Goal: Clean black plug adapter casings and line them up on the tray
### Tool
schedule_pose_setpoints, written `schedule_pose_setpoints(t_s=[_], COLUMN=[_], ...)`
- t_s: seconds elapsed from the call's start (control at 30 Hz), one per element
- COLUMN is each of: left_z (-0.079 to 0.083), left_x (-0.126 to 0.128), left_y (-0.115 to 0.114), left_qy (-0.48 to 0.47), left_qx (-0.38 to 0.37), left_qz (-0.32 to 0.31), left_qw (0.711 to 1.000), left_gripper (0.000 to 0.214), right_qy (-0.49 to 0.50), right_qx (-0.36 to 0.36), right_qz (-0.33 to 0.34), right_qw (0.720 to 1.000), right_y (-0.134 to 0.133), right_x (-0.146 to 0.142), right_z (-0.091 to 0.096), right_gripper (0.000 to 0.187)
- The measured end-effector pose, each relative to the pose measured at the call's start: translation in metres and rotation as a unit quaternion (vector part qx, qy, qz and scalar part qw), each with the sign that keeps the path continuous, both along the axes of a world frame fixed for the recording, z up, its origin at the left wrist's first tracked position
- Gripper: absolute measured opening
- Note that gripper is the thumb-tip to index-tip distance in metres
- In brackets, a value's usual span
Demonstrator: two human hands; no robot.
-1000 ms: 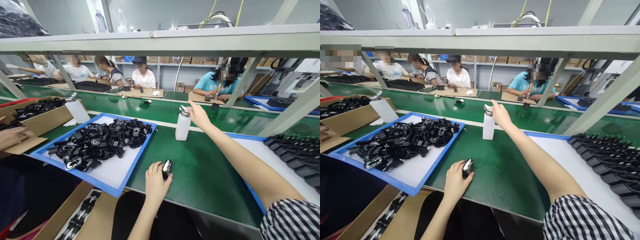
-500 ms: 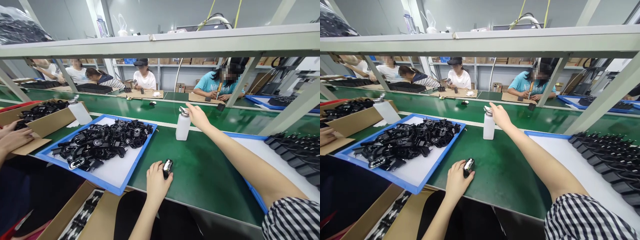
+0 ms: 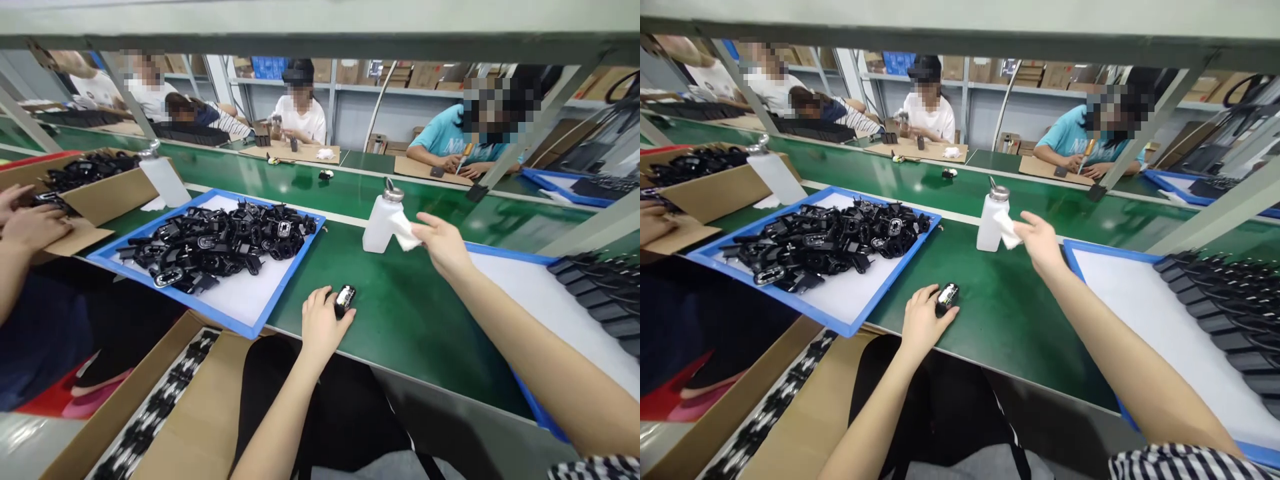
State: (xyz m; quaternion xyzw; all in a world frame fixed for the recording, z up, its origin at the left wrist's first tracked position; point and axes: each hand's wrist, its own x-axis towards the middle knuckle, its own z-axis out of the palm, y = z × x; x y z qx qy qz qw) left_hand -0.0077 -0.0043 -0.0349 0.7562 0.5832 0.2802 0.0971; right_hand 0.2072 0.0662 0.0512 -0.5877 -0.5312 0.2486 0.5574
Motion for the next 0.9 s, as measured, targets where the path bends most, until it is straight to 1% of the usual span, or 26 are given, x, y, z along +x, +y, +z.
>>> schedule_pose_setpoints(t_s=[0.07,0.13,0.17,0.23,0.3,0.37,0.43,0.53,0.6,0.73,0.9], left_z=[0.0,0.0,0.0,0.0,0.001,0.002,0.003,0.004,0.005,0.004,0.001], left_x=[0.0,-0.001,-0.001,-0.001,-0.001,-0.001,-0.001,0.0,0.0,0.001,0.0], left_y=[0.0,0.0,0.0,0.0,0.0,0.0,0.0,-0.001,-0.001,-0.002,-0.002], left_qy=[0.002,0.004,0.005,0.006,0.006,0.007,0.01,0.014,0.01,-0.016,-0.02], left_qx=[-0.003,-0.006,-0.007,-0.01,-0.012,-0.016,-0.023,-0.034,-0.04,-0.038,-0.019], left_qz=[-0.002,-0.005,-0.006,-0.008,-0.009,-0.007,-0.006,-0.007,-0.007,-0.002,-0.007], left_qw=[1.0,1.0,1.0,1.0,1.0,1.0,1.0,0.999,0.999,0.999,1.0], left_gripper=[0.033,0.034,0.034,0.033,0.032,0.03,0.028,0.028,0.031,0.035,0.03], right_qy=[-0.012,-0.076,-0.119,-0.217,-0.308,-0.377,-0.418,-0.447,-0.458,-0.463,-0.468], right_qx=[-0.04,-0.06,-0.056,-0.017,0.042,0.097,0.141,0.182,0.188,0.179,0.183], right_qz=[0.058,0.109,0.129,0.153,0.167,0.173,0.177,0.181,0.185,0.204,0.231], right_qw=[0.997,0.989,0.983,0.964,0.936,0.905,0.88,0.857,0.849,0.844,0.833], right_y=[-0.018,-0.034,-0.04,-0.049,-0.054,-0.057,-0.059,-0.066,-0.072,-0.084,-0.088], right_x=[-0.019,-0.041,-0.052,-0.071,-0.084,-0.092,-0.095,-0.097,-0.097,-0.095,-0.077], right_z=[-0.018,-0.032,-0.037,-0.043,-0.048,-0.052,-0.057,-0.063,-0.064,-0.059,-0.052], right_gripper=[0.041,0.04,0.04,0.041,0.042,0.044,0.047,0.055,0.058,0.056,0.054])
